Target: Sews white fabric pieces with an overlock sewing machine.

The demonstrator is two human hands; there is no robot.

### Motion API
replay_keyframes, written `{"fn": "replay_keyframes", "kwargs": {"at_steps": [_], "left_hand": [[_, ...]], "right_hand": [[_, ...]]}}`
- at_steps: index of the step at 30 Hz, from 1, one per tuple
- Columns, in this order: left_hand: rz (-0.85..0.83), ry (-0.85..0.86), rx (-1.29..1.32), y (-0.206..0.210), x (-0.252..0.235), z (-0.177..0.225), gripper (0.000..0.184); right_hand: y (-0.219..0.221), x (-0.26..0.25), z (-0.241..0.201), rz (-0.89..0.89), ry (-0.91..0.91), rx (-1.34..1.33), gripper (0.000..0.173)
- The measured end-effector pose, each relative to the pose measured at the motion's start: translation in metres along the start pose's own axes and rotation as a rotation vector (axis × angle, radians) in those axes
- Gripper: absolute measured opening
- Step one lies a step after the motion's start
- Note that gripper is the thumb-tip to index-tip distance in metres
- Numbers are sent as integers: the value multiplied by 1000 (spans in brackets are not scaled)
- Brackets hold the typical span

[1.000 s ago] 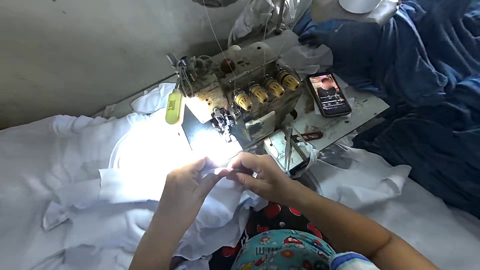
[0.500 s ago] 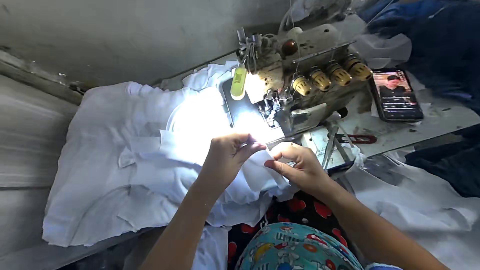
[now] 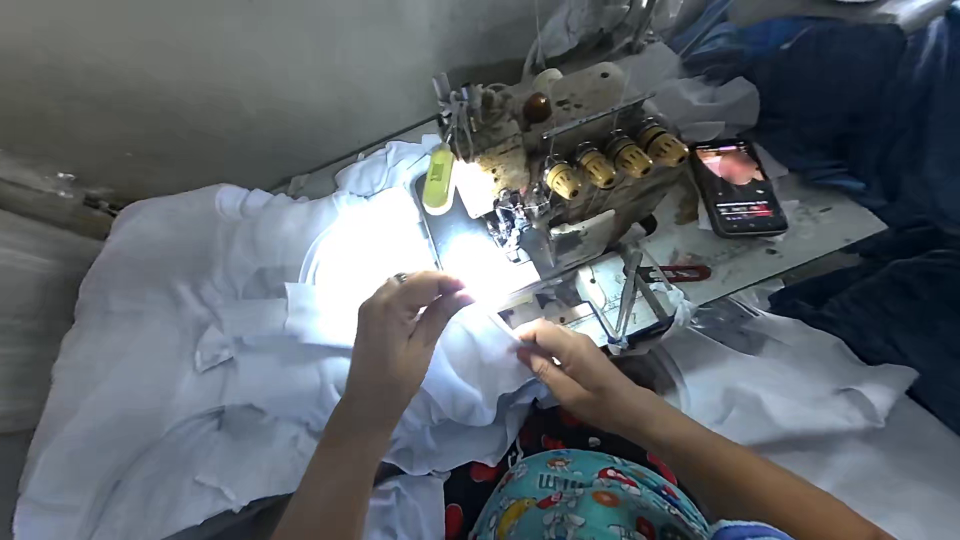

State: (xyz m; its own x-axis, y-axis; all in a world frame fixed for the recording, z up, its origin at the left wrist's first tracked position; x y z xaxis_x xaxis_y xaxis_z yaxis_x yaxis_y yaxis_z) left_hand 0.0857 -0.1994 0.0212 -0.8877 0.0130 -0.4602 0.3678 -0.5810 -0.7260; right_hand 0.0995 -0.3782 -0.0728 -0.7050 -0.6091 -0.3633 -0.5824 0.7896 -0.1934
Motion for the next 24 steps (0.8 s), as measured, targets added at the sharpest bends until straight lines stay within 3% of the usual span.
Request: {"fn": "replay_keyframes", "kwargs": {"at_steps": [9, 15, 17, 20, 24], "left_hand": [[121, -23, 422, -8, -2, 22, 12], [189, 8, 314, -33, 8, 18, 10], [214, -12, 101, -37, 19, 5, 13], [195, -86, -175, -45, 34, -16, 33], [190, -204, 160, -59, 31, -18, 7]], "right_hand": [[-6, 2, -38, 121, -238, -164, 17], [8, -1, -34, 95, -234, -246, 20], [16, 0, -26, 54, -202, -182, 18], [24, -1, -15, -35, -122, -31, 17], [19, -13, -43, -110, -71, -202, 17]]}}
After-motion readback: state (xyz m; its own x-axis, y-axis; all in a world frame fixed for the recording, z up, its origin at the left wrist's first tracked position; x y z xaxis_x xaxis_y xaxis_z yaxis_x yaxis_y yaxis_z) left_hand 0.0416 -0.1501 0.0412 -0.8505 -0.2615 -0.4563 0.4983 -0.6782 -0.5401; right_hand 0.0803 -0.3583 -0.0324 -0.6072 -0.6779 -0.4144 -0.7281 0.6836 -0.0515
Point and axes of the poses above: each hand's wrist, its own x-axis away from the middle knuckle, its own y-axis out of the palm, z = x × y, the point moved 6 cm from there along -x, towards the middle knuckle, and after that the axes turned 6 degrees about -x, right-handed, at the moved point
